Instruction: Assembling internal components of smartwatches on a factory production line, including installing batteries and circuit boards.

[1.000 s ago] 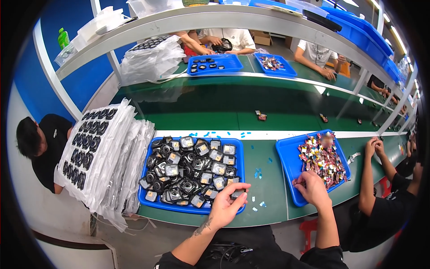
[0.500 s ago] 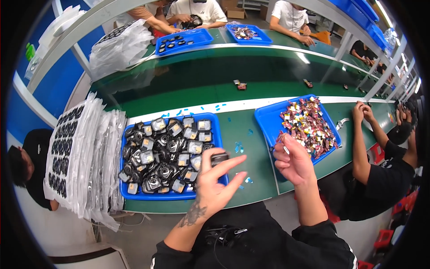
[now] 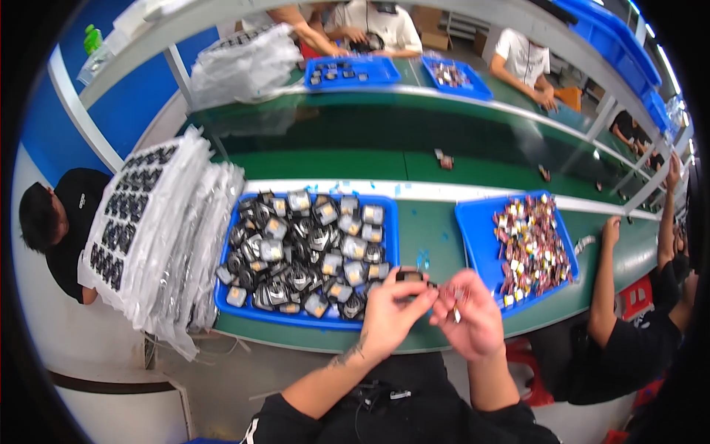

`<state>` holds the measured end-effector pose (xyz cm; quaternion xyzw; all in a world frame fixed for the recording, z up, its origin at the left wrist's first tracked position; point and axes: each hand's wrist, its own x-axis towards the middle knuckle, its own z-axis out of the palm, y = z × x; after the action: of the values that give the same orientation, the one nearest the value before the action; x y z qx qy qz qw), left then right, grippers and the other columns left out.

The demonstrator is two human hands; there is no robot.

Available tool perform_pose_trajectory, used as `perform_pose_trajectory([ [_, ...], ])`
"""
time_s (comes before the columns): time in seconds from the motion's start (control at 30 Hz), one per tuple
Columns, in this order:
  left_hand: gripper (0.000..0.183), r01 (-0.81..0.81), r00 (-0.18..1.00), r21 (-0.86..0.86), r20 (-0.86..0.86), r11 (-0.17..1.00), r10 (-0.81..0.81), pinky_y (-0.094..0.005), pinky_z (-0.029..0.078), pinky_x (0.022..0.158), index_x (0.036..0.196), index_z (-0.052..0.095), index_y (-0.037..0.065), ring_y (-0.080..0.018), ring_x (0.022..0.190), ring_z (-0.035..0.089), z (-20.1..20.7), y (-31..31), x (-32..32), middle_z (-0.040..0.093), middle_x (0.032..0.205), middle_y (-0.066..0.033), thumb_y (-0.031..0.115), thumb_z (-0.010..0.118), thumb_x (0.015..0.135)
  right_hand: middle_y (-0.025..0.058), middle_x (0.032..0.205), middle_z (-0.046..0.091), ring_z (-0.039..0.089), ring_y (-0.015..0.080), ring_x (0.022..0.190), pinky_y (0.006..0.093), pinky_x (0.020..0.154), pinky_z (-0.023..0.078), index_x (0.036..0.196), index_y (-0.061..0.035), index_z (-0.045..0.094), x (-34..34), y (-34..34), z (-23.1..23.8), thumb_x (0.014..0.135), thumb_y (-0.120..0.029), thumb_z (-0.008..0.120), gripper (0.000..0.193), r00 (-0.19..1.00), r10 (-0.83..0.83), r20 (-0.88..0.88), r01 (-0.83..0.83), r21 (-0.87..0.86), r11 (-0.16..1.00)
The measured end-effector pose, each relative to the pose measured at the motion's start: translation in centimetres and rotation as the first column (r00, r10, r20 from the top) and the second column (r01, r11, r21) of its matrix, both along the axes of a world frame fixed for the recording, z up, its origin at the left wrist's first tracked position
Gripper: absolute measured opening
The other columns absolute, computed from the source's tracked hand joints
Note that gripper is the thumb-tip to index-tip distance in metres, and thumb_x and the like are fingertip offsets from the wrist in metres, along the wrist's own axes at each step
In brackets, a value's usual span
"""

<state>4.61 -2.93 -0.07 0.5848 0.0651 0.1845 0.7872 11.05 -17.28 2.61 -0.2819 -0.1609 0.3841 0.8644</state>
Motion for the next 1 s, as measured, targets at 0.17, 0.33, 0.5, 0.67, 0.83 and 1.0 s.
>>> perform_pose_trajectory([
  [0.17,0.017,0.113,0.989,-0.484,-0.027,0.868,-0.145,-0.0258,0.051,0.063,0.104,0.067,-0.007,-0.0141,0.077,0.063,1.0,0.1,-1.3,0.062,0.109,-0.0111,0.005,0.064,0.092,0.013,0.102,0.06,0.062,0.0226,0.092,0.0384,0.085,0.053,0.113,0.001,0.054,-1.5,0.0,-0.9,0.098,-0.007,0.048,0.017,0.997,0.076,-0.009,-0.077,-0.044,0.996],
  [0.33,0.01,-0.028,1.0,-0.228,-0.004,0.973,0.028,-0.0247,0.052,0.07,0.095,0.069,-0.006,-0.0125,0.082,0.061,1.0,0.2,-0.6,0.058,0.109,-0.0094,0.001,0.068,0.087,0.0102,0.107,0.059,0.06,0.0207,0.099,0.0385,0.092,0.049,0.114,0.0006,0.055,-1.8,0.8,0.1,0.099,-0.011,0.049,0.019,0.994,-0.07,0.084,0.083,-0.171,0.982],
  [0.5,0.009,-0.139,0.987,0.249,0.109,0.958,0.114,-0.0203,0.048,0.067,0.087,0.074,0.001,-0.0111,0.086,0.059,2.5,1.9,-0.8,0.058,0.103,-0.0078,0.003,0.076,0.079,0.0083,0.106,0.06,0.059,0.0144,0.099,0.0287,0.088,0.047,0.108,0.004,0.06,0.3,0.7,1.9,0.092,-0.001,0.057,0.018,0.69,-0.126,0.713,0.483,-0.324,0.813],
  [0.67,0.01,-0.05,0.994,0.256,0.104,0.965,0.024,-0.0282,0.046,0.078,0.085,0.073,0.0,-0.0157,0.09,0.057,2.2,2.5,-0.9,0.06,0.095,-0.0094,0.002,0.077,0.077,0.0068,0.098,0.062,0.061,0.0112,0.088,0.0251,0.076,0.052,0.103,0.0051,0.063,0.8,1.2,2.4,0.088,0.001,0.064,0.015,0.79,0.016,0.613,0.297,-0.406,0.864],
  [0.83,0.009,-0.059,0.995,0.253,0.093,0.966,0.036,-0.0296,0.045,0.08,0.084,0.074,0.0,-0.017,0.092,0.056,1.6,2.4,-1.3,0.06,0.093,-0.0093,0.005,0.078,0.077,0.0061,0.096,0.062,0.061,0.0098,0.091,0.0228,0.073,0.054,0.103,0.0038,0.063,0.7,1.2,2.1,0.089,0.0,0.063,0.014,0.809,0.071,0.584,0.261,-0.465,0.846],
  [1.0,0.01,-0.05,0.999,0.328,0.03,0.943,0.042,-0.0281,0.049,0.073,0.081,0.074,0.002,-0.0158,0.086,0.059,2.0,2.7,-2.0,0.06,0.092,-0.0086,0.003,0.079,0.072,0.0077,0.097,0.064,0.062,0.0093,0.085,0.0219,0.067,0.052,0.099,0.0032,0.064,0.0,0.4,2.5,0.091,-0.003,0.062,0.01,0.868,0.108,0.484,0.17,-0.495,0.852],
])
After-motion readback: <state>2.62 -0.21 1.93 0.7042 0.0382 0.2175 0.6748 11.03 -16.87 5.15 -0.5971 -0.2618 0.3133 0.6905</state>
